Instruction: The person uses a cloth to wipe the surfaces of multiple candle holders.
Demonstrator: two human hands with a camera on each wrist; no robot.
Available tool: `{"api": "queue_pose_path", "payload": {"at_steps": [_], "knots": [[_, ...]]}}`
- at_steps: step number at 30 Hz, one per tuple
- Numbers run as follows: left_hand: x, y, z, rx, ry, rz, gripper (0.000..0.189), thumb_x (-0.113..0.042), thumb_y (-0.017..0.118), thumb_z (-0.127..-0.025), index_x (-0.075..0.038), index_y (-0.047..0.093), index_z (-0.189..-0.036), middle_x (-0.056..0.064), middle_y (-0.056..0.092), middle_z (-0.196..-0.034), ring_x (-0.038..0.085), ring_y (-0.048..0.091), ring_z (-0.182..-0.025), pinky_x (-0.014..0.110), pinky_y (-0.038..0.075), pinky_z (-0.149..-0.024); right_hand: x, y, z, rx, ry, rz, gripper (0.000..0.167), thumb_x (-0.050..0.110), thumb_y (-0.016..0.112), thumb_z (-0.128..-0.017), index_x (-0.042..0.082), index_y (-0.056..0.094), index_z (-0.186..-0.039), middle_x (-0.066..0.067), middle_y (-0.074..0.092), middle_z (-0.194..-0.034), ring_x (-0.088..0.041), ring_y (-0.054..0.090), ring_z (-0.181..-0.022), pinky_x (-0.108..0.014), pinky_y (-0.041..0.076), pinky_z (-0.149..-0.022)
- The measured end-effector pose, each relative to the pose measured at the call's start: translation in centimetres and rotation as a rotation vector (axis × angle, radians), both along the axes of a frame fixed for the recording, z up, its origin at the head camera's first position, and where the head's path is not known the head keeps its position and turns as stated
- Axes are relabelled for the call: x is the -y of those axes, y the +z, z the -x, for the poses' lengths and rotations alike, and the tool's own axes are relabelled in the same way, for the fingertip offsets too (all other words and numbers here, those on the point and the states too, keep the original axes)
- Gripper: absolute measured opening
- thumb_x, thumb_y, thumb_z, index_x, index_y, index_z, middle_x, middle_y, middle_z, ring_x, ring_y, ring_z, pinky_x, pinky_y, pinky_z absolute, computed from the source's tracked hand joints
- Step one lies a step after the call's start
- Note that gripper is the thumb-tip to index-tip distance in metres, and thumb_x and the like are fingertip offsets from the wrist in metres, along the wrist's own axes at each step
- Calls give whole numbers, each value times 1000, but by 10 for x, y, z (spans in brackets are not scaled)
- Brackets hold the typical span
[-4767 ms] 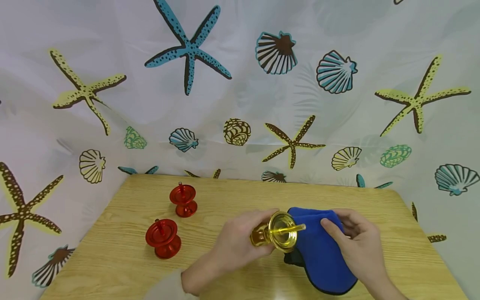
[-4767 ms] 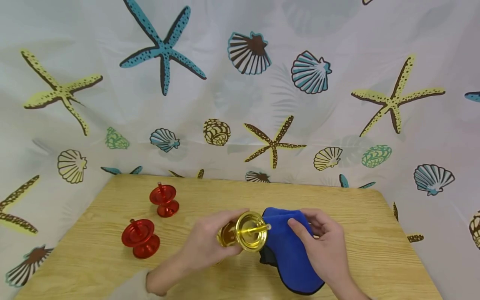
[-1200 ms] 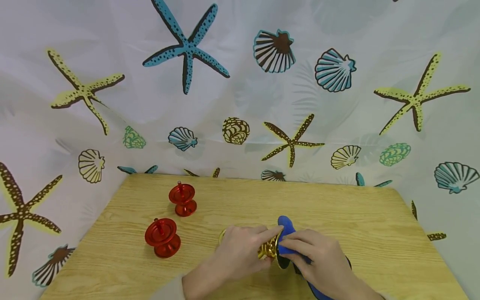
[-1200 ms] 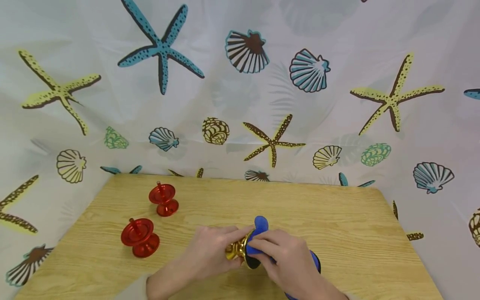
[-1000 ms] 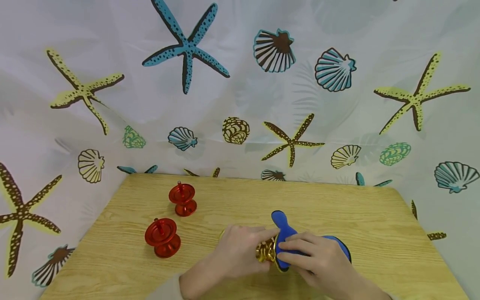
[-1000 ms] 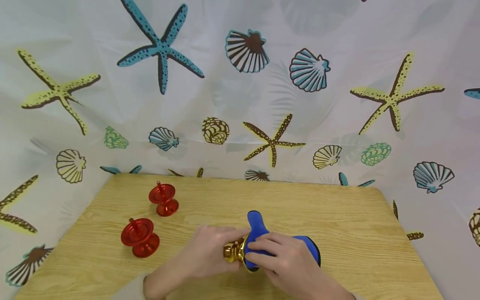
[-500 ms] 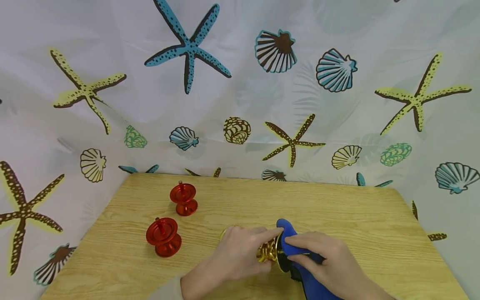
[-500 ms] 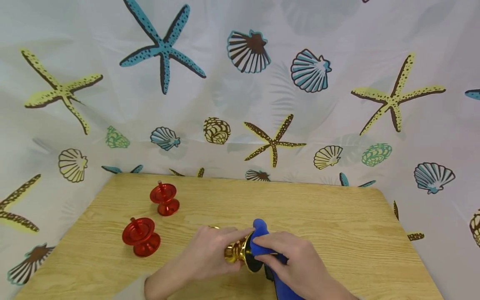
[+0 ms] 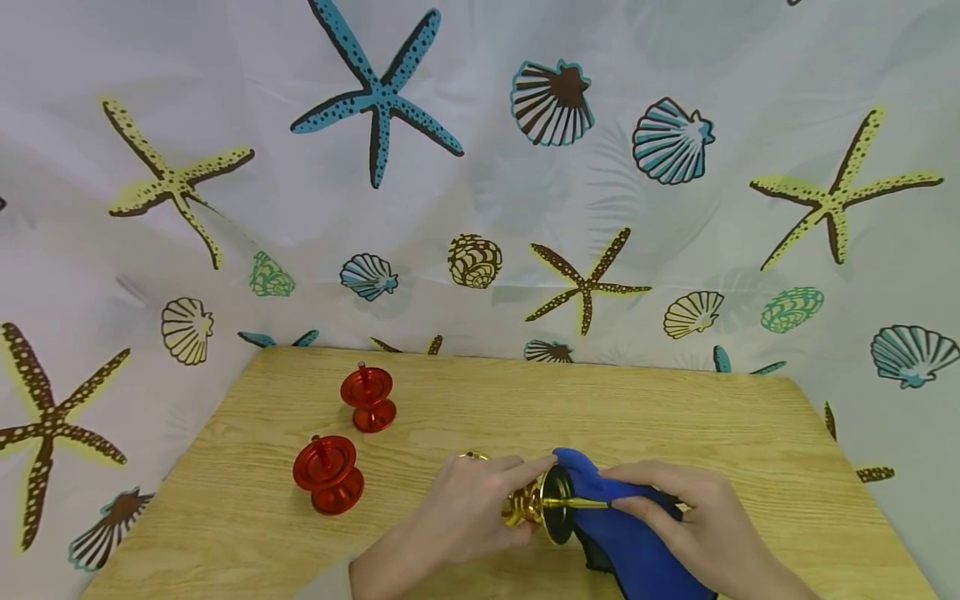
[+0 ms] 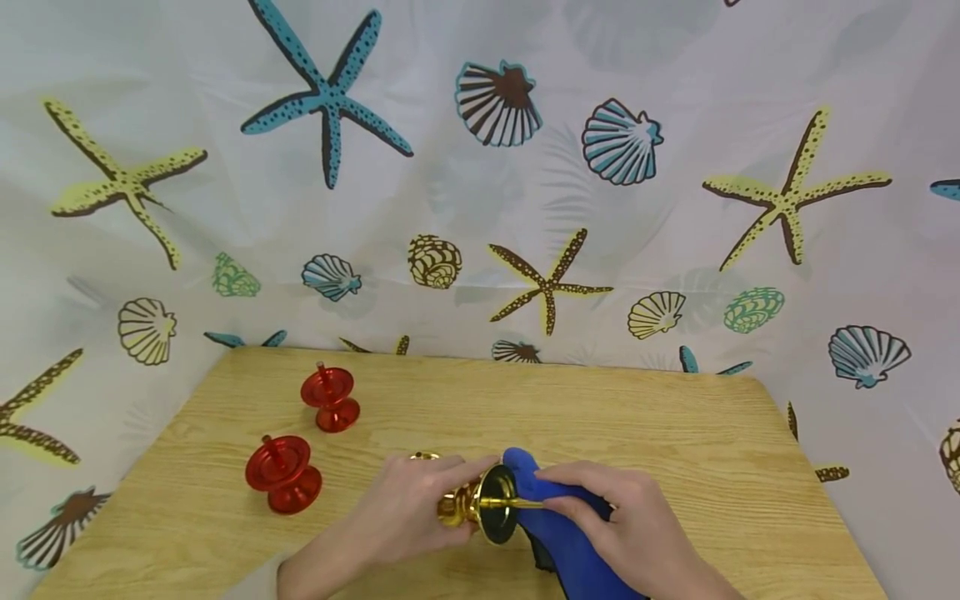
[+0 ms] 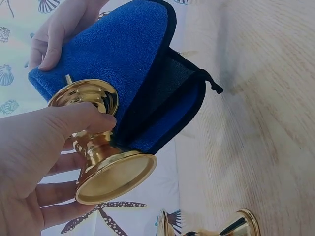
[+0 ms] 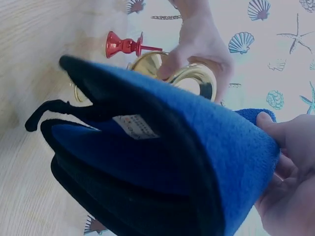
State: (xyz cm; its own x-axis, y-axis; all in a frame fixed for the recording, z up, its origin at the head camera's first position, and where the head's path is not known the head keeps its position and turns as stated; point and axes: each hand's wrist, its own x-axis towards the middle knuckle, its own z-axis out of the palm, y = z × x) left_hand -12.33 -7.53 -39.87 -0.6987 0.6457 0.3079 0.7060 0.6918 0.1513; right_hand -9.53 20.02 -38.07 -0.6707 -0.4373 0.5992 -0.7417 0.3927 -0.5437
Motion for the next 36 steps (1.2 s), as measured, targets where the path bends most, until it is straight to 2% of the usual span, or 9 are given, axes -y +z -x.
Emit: {"api": "queue_pose_path", "payload": {"at_steps": [4,9,13,17,21,27,32,36], "knots": [[0,-1,-1,-6,-4,-4,70,-35,90,-79,-23,66,-144,-7,80,-99,1,60,-66,15,36,-56,-1,-1,1,-8,-4,1,40,-9,79,-85,13,78,-118,-9,83,-108,-6,78,-101,-12,58,-86],[0,0,-1,-14,-14,0,71,-35,91,-79,-25,65,-145,-7,79,-99,-1,57,-63,14,34,-54,4,-1,2,40,-46,-33,34,-5,79,-87,15,80,-115,-4,83,-106,-4,78,-96,-13,59,-81],[-2,1,-2,-39,-25,0,71,-36,92,-79,-24,66,-144,-8,80,-100,-3,56,-63,12,31,-52,10,1,2,81,-63,-73,29,2,79,-90,18,80,-114,-1,83,-107,-5,78,-97,-17,61,-82],[-4,1,-3,-74,-36,3,68,-37,92,-79,-25,68,-142,-9,80,-101,-2,63,-66,10,33,-52,16,1,2,125,-34,-100,24,10,77,-95,22,79,-115,2,83,-110,-5,77,-100,-23,63,-83],[-5,0,-4,-79,-55,3,66,-36,91,-79,-25,69,-140,-9,79,-100,0,67,-69,10,39,-54,18,0,3,172,5,-114,21,14,74,-98,22,78,-116,2,82,-112,-7,77,-103,-25,63,-84],[-6,-2,-4,-90,-65,-18,69,-37,90,-78,-21,67,-141,-8,79,-99,2,68,-71,11,42,-55,10,2,3,252,-74,-73,20,15,74,-98,21,79,-116,2,83,-109,-1,76,-97,-23,61,-77],[-5,-4,-3,-68,-83,-137,72,-35,91,-77,-20,65,-142,-10,80,-100,-2,69,-76,9,44,-60,-1,3,4,243,-137,19,23,4,73,-96,14,78,-116,-4,83,-103,2,74,-87,-24,60,-69],[-4,-6,-1,-28,-103,-282,72,-31,93,-74,-20,67,-139,-12,79,-95,-7,64,-75,5,41,-62,-4,1,6,209,-186,78,24,-1,73,-95,11,77,-115,-1,81,-102,4,73,-86,-22,60,-69]]}}
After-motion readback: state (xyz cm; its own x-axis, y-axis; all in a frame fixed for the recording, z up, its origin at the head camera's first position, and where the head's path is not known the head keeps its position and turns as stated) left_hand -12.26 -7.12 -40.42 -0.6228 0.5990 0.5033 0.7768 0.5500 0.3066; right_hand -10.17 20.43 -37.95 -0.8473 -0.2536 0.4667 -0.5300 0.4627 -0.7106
